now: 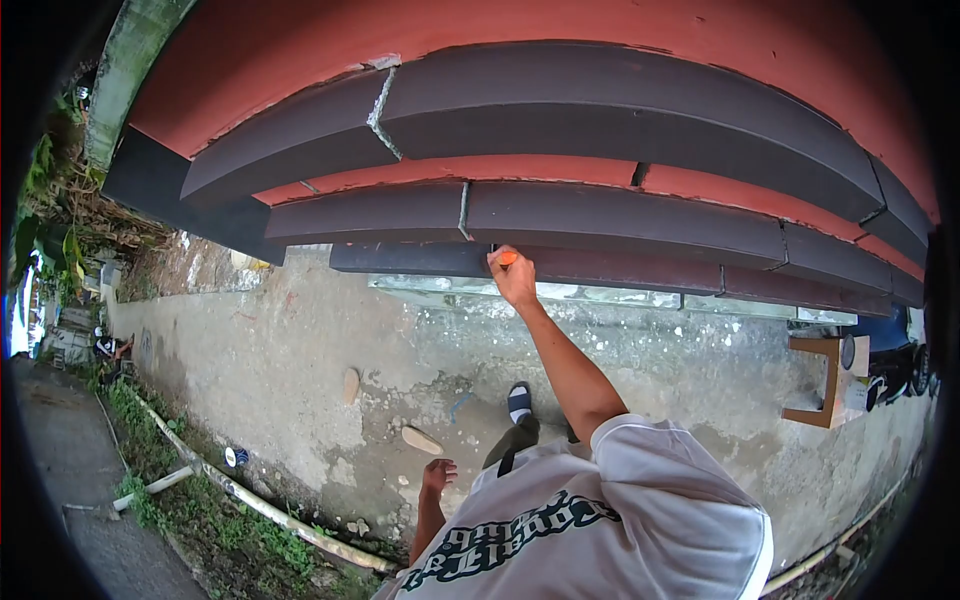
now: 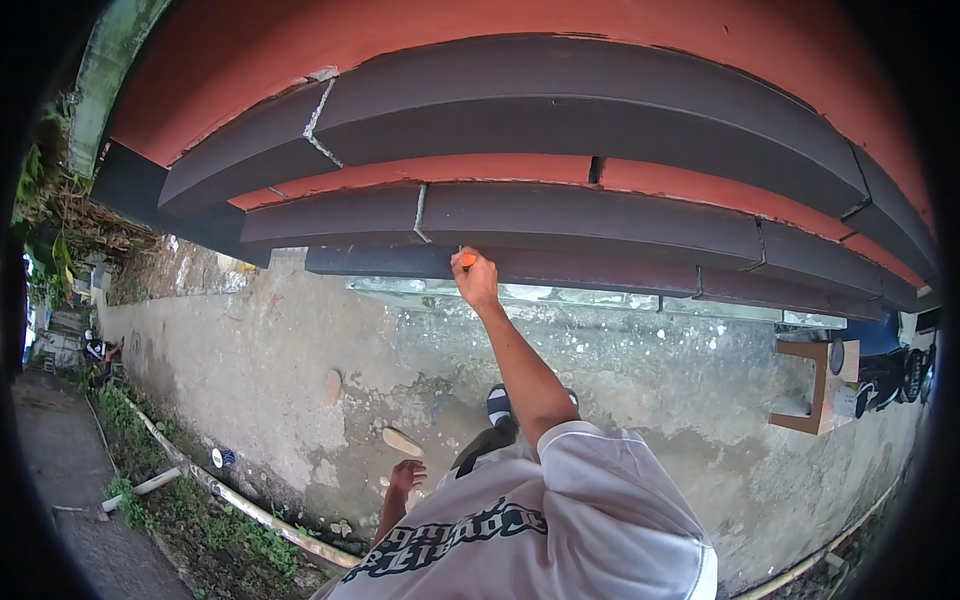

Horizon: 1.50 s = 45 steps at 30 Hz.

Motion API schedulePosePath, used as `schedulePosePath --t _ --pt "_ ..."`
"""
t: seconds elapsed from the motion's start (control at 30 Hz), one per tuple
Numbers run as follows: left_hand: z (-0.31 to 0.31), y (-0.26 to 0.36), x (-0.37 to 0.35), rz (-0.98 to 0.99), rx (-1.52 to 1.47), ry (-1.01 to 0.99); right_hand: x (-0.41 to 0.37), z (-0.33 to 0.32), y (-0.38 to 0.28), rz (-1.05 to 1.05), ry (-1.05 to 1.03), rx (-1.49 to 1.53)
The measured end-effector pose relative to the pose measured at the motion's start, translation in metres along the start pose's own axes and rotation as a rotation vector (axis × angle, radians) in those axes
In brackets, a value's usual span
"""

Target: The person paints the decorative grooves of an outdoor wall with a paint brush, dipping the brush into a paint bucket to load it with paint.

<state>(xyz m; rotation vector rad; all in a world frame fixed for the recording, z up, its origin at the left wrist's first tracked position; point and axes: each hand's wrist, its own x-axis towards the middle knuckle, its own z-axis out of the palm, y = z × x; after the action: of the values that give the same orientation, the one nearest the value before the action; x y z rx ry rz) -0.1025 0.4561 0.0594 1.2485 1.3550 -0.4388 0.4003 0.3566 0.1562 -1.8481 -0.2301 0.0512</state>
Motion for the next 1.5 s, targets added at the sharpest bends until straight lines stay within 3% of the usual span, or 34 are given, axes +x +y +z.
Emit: schedulePosePath --t 0.17,0.47,0.77,0.93,1.13,1.5 --pt "-0.024 0.025 0.019 0.047 0.043 -0.005 0.001 0.002 0.033 0.109 0.092 0.034" --pt "-0.035 0.051 0.053 0.094 0.088 -0.069 -0.008 -0.089 0.039 0.186 0.202 -0.011" --pt "0.012 0.057 0.058 0.096 0.138 -0.156 -0.01 -0.226 0.068 0.196 0.326 -0.167" --pt "0.042 0.062 0.044 0.118 0.119 -0.177 0.005 -0.306 0.121 0.321 0.342 -0.265" --pt "0.074 0.055 0.036 0.099 0.12 -0.174 0.007 -0.394 0.149 0.304 0.418 -0.38" --pt "0.123 0.046 0.021 0.119 0.128 -0.163 0.005 -0.467 0.131 0.293 0.469 -0.762"
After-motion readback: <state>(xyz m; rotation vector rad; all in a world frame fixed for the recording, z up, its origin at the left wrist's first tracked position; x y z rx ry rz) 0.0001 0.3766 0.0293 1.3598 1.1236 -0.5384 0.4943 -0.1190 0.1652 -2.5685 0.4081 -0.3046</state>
